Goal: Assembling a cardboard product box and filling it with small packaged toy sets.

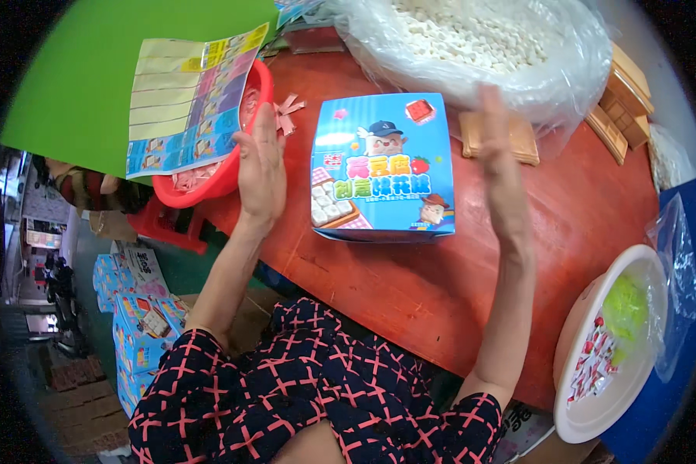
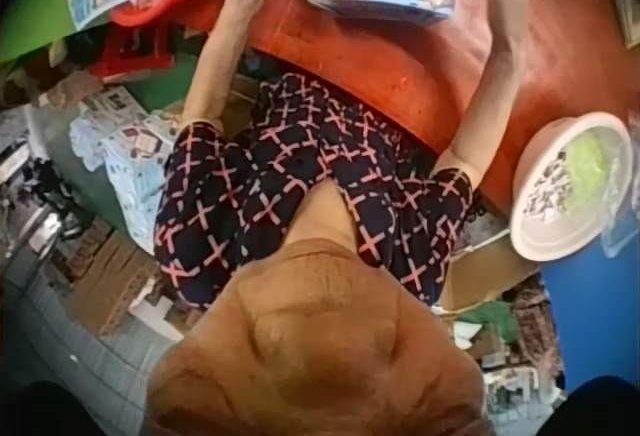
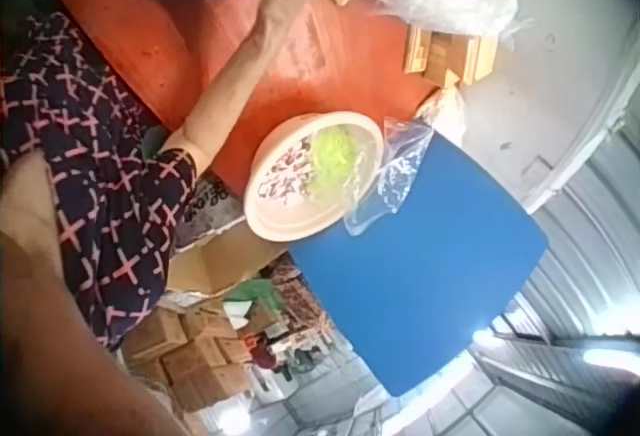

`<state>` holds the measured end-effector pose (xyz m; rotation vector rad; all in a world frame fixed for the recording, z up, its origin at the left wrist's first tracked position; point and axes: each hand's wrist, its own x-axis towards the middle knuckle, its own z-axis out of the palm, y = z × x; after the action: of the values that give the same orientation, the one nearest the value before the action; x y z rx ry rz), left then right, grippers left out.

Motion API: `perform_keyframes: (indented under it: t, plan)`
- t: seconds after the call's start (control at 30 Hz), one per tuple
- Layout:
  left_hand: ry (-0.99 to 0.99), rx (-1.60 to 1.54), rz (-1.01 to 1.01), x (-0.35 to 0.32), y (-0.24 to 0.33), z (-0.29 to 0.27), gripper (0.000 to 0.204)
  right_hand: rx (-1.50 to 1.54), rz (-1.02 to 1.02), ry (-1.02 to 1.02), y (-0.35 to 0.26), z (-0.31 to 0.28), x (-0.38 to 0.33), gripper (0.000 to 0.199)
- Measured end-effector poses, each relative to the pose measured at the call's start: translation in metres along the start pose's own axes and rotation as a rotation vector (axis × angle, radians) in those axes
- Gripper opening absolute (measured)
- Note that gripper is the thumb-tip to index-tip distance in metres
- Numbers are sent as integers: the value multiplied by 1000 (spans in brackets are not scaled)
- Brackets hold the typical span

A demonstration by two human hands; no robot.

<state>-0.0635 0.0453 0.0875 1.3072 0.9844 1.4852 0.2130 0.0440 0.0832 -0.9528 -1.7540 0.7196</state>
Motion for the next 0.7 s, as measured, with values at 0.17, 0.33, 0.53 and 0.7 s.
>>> perform_keyframes:
  t: [0.17,0.33,0.53,0.7]
  plan:
    - [-150,-169,-125,1,-7,1,75,305,441,216,-17,13,11,81]
    - [-153,-479,-251,-19,-4,52,75,815,398,60,-15,40,10,93]
    - [-286,-471,-148,-15,-35,22,76,666,435,0,-8,33,8,90]
    - [-200,-209,-15,-41,-43,10,58,430,480,61,-12,15,3,83]
